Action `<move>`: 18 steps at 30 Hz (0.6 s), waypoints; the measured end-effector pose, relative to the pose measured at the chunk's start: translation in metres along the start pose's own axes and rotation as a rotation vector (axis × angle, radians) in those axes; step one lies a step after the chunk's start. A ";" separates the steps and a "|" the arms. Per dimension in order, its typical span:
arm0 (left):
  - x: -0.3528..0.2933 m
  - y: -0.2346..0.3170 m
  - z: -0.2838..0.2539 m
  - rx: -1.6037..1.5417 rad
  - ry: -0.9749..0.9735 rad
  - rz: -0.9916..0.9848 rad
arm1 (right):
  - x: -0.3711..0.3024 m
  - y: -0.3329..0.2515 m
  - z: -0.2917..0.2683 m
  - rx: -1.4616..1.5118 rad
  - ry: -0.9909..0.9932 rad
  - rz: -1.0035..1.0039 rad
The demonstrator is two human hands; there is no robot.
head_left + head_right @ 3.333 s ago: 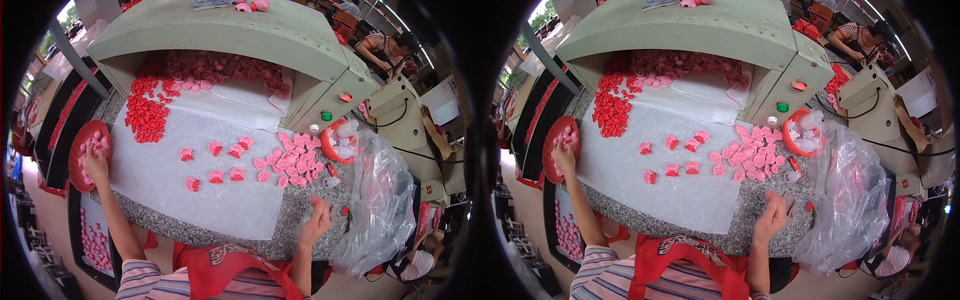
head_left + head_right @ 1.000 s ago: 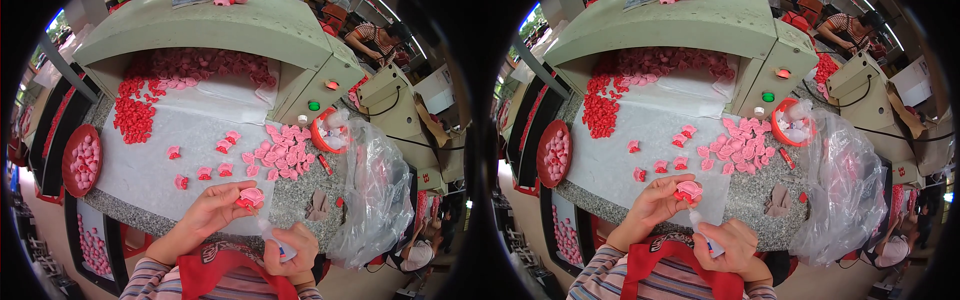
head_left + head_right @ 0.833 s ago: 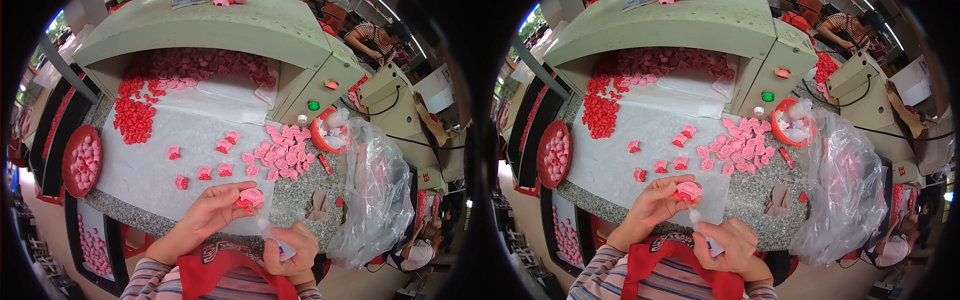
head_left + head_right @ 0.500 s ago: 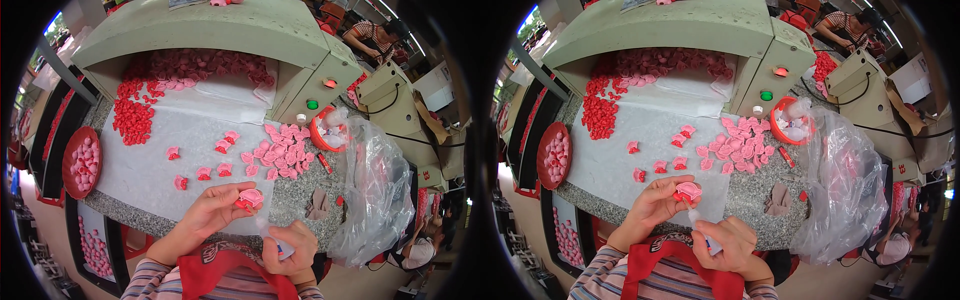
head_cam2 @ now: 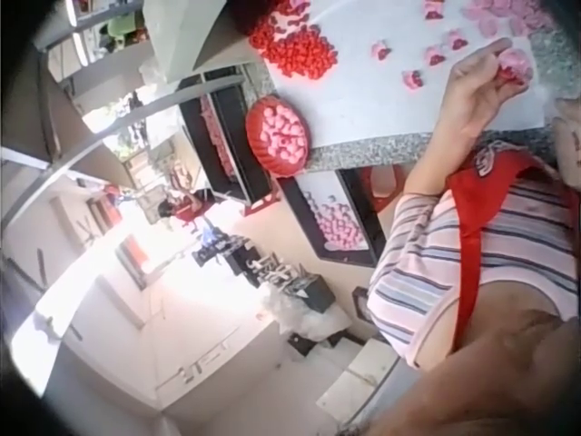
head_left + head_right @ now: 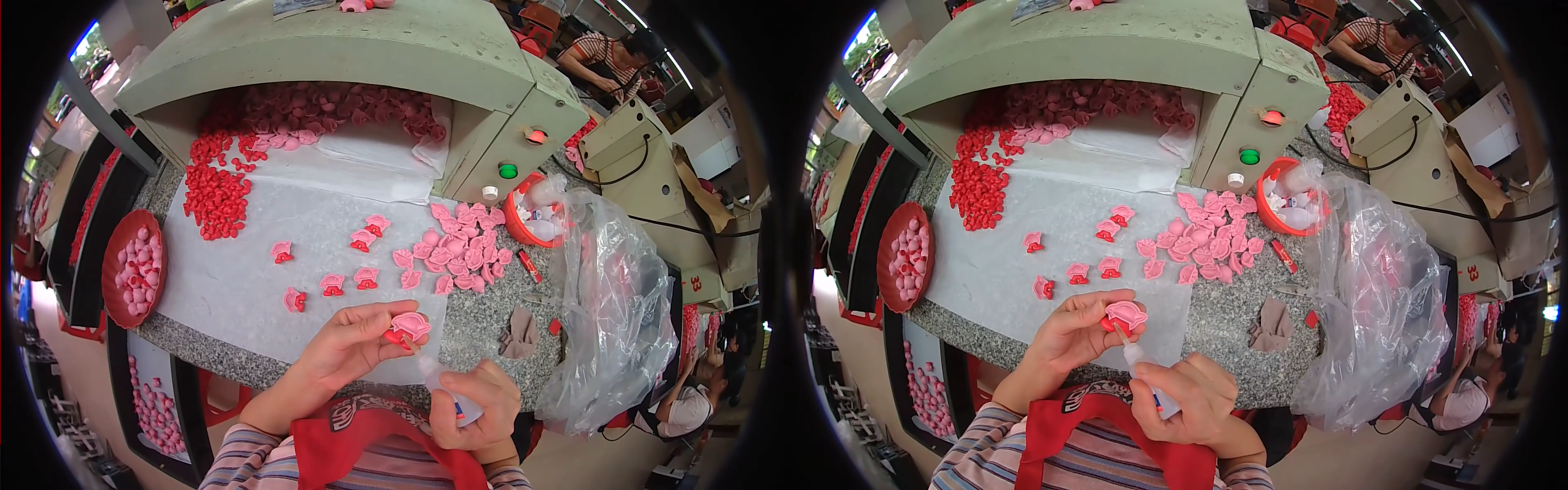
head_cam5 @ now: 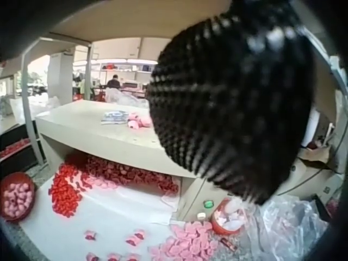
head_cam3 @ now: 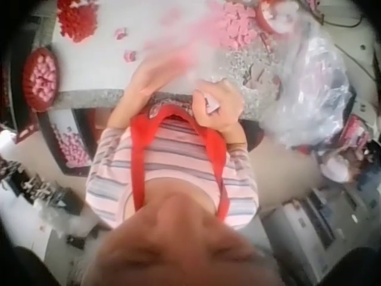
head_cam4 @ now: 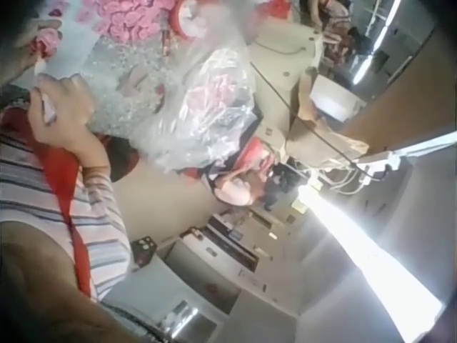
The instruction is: Assembling small pink plastic toy parts using a white applicator tool.
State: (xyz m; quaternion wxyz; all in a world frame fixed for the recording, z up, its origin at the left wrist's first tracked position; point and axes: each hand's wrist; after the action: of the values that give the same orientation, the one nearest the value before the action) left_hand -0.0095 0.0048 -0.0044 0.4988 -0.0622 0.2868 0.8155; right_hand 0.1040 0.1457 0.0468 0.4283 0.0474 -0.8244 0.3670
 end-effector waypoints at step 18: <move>-0.002 -0.001 0.001 0.021 0.018 0.014 | 0.002 0.003 0.003 -0.010 0.054 -0.009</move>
State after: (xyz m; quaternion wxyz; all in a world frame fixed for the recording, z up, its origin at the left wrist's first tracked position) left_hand -0.0075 0.0040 -0.0030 0.4911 -0.0626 0.3002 0.8153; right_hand 0.1001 0.1462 0.0455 0.4520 0.0390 -0.8142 0.3623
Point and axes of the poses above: each hand's wrist, its own x-axis towards the middle knuckle, its own z-axis out of the palm, y = z × x, and after that the axes turned 10 degrees about y, right-handed
